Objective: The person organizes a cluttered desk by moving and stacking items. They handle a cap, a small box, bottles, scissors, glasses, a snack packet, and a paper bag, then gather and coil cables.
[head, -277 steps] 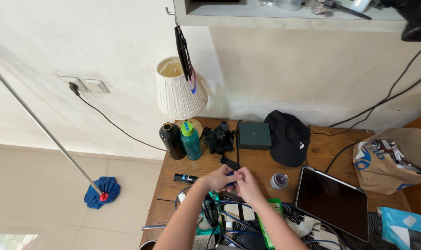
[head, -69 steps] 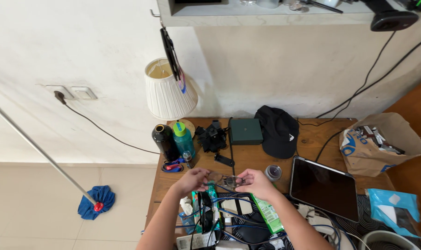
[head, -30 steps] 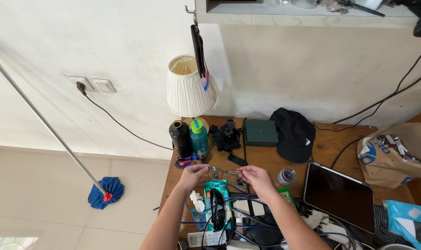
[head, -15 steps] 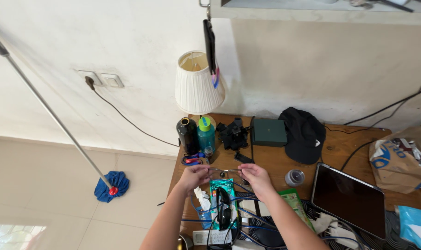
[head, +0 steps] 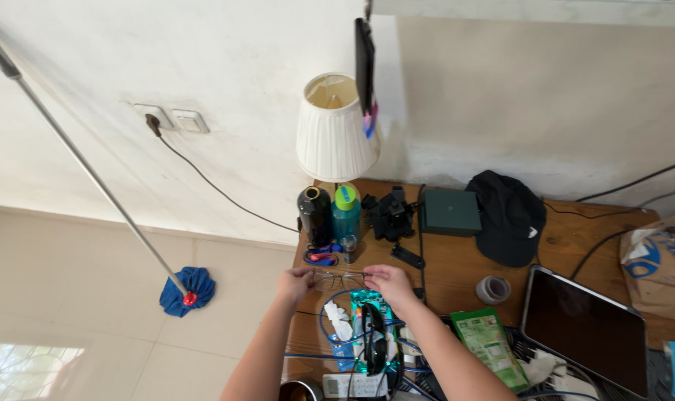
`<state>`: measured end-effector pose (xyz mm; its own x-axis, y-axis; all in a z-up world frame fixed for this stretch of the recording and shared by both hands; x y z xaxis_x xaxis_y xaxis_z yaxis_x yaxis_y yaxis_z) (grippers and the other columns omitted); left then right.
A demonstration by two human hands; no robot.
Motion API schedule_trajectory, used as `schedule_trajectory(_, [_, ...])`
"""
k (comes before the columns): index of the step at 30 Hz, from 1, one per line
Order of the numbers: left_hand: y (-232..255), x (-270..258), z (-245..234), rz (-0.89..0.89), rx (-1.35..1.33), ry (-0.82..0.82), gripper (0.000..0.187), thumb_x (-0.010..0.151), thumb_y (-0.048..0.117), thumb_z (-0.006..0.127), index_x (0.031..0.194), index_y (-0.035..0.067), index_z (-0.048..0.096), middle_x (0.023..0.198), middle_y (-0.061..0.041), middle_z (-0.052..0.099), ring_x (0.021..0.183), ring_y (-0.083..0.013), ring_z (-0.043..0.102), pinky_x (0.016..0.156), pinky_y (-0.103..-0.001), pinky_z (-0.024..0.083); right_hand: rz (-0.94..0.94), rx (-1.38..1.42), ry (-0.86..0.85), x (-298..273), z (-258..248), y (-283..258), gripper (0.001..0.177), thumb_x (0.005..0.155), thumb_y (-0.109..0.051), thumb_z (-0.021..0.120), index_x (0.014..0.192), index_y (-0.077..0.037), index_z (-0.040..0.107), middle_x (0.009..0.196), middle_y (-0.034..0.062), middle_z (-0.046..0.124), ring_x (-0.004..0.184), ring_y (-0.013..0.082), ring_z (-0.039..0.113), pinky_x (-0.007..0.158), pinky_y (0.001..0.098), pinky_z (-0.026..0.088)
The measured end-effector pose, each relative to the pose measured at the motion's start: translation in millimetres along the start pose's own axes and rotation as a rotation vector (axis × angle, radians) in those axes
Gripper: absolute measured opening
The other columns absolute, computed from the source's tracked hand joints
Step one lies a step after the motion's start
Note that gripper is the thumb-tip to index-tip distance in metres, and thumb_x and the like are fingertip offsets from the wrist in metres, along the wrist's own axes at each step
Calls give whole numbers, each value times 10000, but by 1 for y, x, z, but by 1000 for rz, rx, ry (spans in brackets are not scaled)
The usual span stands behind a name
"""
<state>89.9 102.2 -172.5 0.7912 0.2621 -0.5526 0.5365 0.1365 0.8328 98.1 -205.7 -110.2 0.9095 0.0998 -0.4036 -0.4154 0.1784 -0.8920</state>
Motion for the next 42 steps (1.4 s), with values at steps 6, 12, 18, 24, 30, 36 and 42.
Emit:
schedule_trajectory(6, [4,29,-24,89,584,114,385,1093,465,766,1420,289,868,1312,-84,885,1332,-337,794,1097,-510,680,24,-38,27,11,29,6,358,1049,172,629,1365,103,783,1379,358,755,1216,410,809,1086,515,690])
schedule_trajectory(12, [-2,44,-16,131,608,93,493,1039,361,784,1480,146,825,1386,-152,847,1400,-390,753,1166,-555,635,83,-70,31,14,42,11,418,1048,179,606,1417,75,772,1453,327,721,1305,393,763,1149,533,632])
schedule_trajectory(18, [-2,39,-17,127,628,72,527,1055,300,735,1534,86,787,1430,-198,812,1442,-420,722,1210,-557,597,94,-106,35,12,39,10,460,1034,141,634,1468,49,759,1517,327,700,1390,395,715,1188,534,590])
schedule_trajectory(24, [13,11,-12,118,621,58,571,1067,263,680,1610,91,729,1443,-166,803,1450,-380,723,1224,-528,592,-89,-820,145,13,-2,-2,246,1003,-257,807,1210,-344,907,1176,-82,912,1191,172,847,1028,376,688])
schedule_trajectory(30, [40,-37,-31,95,684,194,374,1030,287,640,1317,121,814,1262,-122,751,1333,-368,765,1159,-487,630,19,-1196,-94,-32,4,-24,315,888,-458,822,1092,-237,914,1074,17,921,1191,284,847,1053,436,672])
schedule_trajectory(36, [35,-70,13,23,940,-42,537,1064,425,600,1369,48,830,1399,-209,814,1411,-413,745,1200,-536,617,158,-1337,-167,-92,25,-67,740,810,-822,844,1204,-198,887,1404,156,833,1413,397,743,1216,493,591])
schedule_trajectory(42, [-20,-22,54,21,1070,-266,525,1003,369,718,1381,28,844,1398,-273,806,1364,-461,760,1081,-546,659,107,-1268,-197,-87,15,-48,600,791,-617,941,1259,-247,876,1179,37,870,1290,288,802,1098,436,623])
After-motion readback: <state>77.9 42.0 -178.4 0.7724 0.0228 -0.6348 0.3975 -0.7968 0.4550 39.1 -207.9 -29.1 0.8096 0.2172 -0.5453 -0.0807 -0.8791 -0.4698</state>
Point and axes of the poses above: each hand's wrist, its own x-axis towards the middle knuckle, its own z-axis out of the palm, y = z × x, the point moved 8 cm from there along x, towards the middle knuckle
